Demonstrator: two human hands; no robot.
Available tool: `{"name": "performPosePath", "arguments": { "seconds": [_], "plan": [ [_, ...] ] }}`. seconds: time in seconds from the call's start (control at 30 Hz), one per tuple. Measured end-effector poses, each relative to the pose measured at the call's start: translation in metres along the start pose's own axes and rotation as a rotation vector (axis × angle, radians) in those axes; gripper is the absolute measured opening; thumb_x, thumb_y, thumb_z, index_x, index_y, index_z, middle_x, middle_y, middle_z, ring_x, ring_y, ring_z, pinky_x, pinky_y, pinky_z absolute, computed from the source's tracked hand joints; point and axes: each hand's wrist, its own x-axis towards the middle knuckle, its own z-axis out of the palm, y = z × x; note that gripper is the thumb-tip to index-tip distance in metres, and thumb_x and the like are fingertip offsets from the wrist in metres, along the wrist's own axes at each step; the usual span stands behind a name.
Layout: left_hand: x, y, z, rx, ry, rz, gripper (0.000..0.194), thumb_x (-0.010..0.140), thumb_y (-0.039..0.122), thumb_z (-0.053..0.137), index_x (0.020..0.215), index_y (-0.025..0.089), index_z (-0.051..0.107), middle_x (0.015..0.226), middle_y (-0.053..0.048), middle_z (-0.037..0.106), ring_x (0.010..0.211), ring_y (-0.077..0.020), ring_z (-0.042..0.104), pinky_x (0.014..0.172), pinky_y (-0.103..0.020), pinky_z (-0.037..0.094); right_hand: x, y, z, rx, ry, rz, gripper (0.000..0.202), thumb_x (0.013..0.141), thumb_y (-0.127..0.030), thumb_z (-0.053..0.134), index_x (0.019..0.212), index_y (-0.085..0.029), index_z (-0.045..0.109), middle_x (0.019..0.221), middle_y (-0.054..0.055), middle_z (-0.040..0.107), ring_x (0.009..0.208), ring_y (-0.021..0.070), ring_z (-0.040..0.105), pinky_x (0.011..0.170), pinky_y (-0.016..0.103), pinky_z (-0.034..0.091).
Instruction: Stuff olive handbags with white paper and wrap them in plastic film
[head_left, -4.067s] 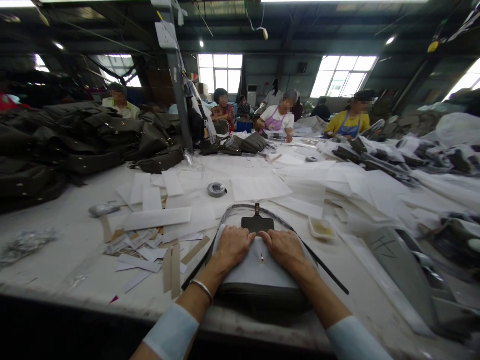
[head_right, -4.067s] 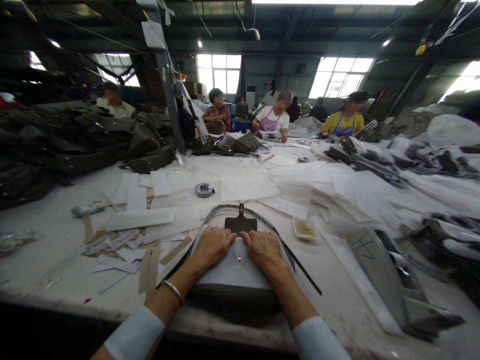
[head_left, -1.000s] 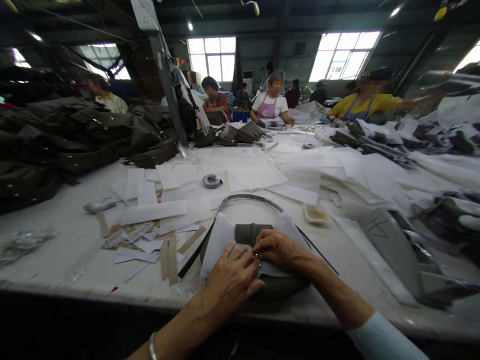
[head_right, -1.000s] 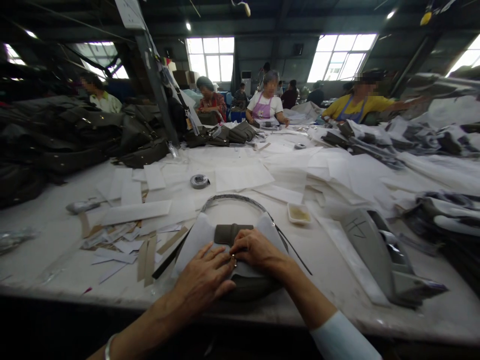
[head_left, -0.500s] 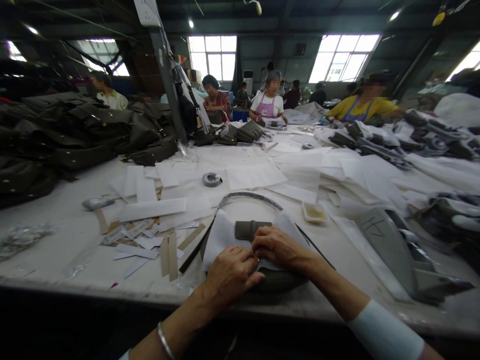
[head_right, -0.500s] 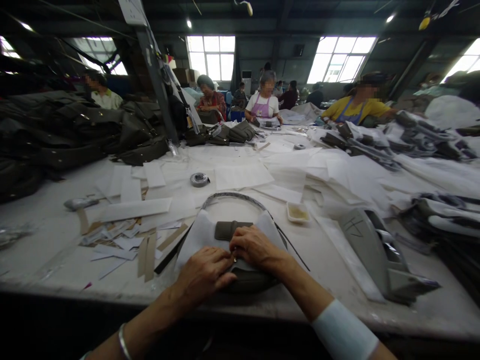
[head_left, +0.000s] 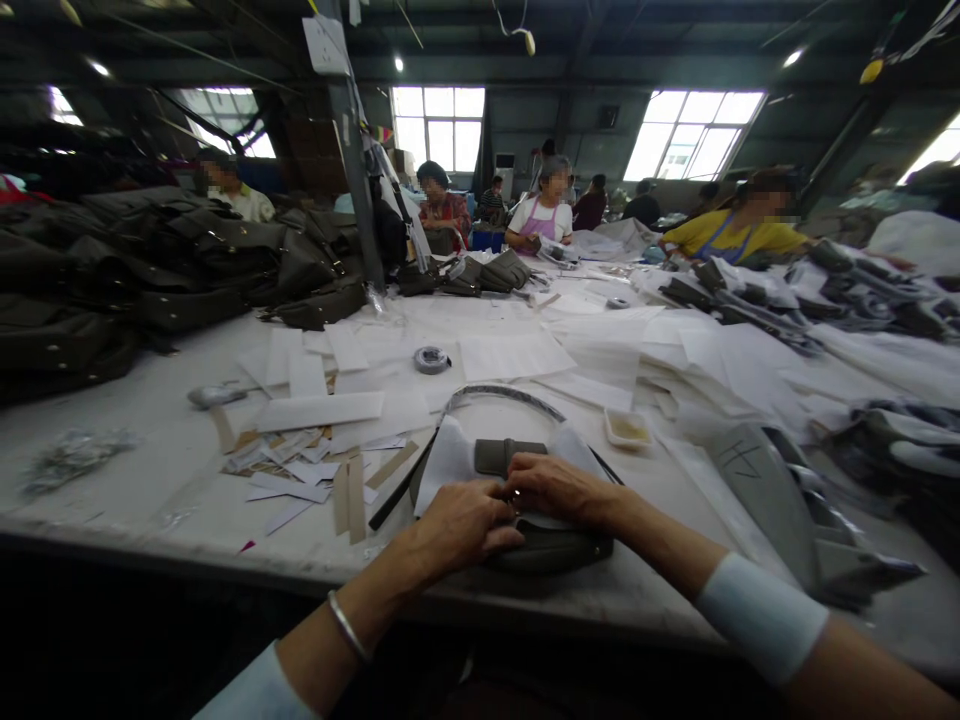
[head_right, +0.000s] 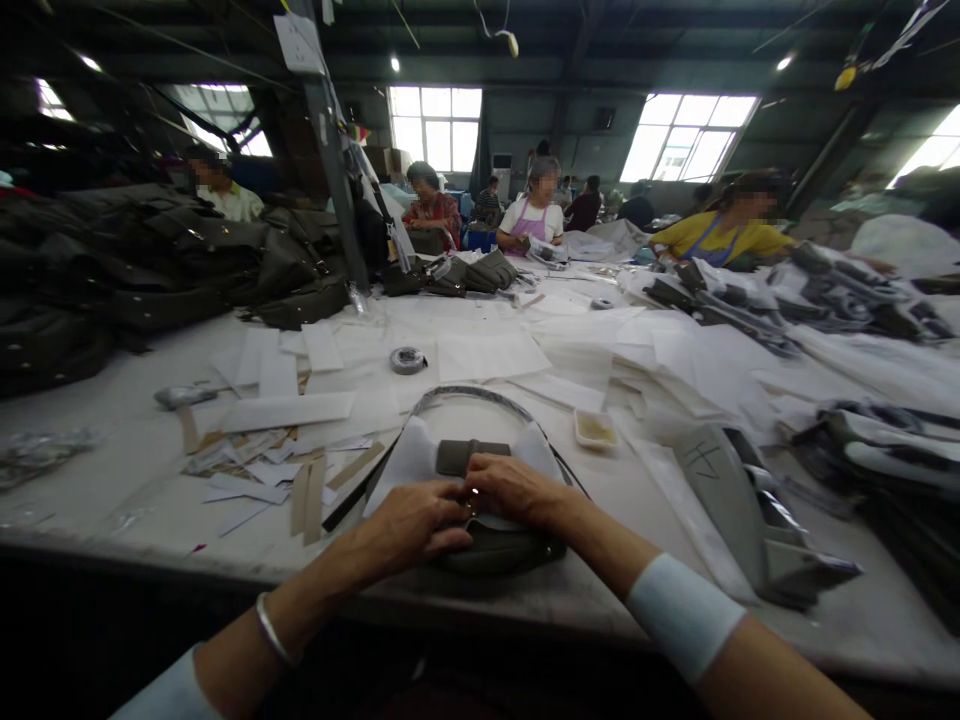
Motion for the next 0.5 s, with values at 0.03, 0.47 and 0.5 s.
{"name": "performPosePath", "arguments": {
  "seconds": [0.03, 0.47, 0.5],
  "plan": [
    [-0.001, -0.002, 0.000, -0.019, -0.002, 0.009, 0.023, 0.091, 0.044, 0.059, 0.095, 0.025, 0.071, 0.110, -0.001, 0.068, 0.095, -0.0196, 0.066, 0.076, -0.025, 0.049, -0.001, 0.000, 0.000, 0.005, 0.011, 0.001, 0.018, 0.094, -0.019, 0.057, 0.104, -0.020, 0.071, 0.096, 0.004, 0.060, 0.083, 0.0140, 0.060, 0.076, 0.023, 0.046],
    [-0.001, -0.005, -0.002, -0.160, 0.141, -0.024, 0.048, 0.087, 0.045, 0.064, 0.127, 0.022, 0.051, 0.131, -0.008, 0.058, 0.114, -0.0240, 0.060, 0.098, -0.034, 0.046, -0.002, 0.000, 0.001, -0.007, 0.082, 0.041, 0.013, 0.091, -0.016, 0.058, 0.097, -0.019, 0.069, 0.090, 0.002, 0.060, 0.079, 0.0141, 0.057, 0.076, 0.025, 0.046],
    [0.001, -0.004, -0.005, -0.149, 0.125, -0.046, 0.049, 0.087, 0.045, 0.063, 0.127, 0.020, 0.049, 0.128, -0.010, 0.060, 0.114, -0.0256, 0.060, 0.098, -0.037, 0.047, -0.003, 0.000, 0.002, 0.006, 0.116, 0.072, 0.013, 0.090, -0.018, 0.060, 0.099, -0.019, 0.070, 0.091, 0.002, 0.061, 0.081, 0.0144, 0.058, 0.079, 0.026, 0.046]
  ]
}}
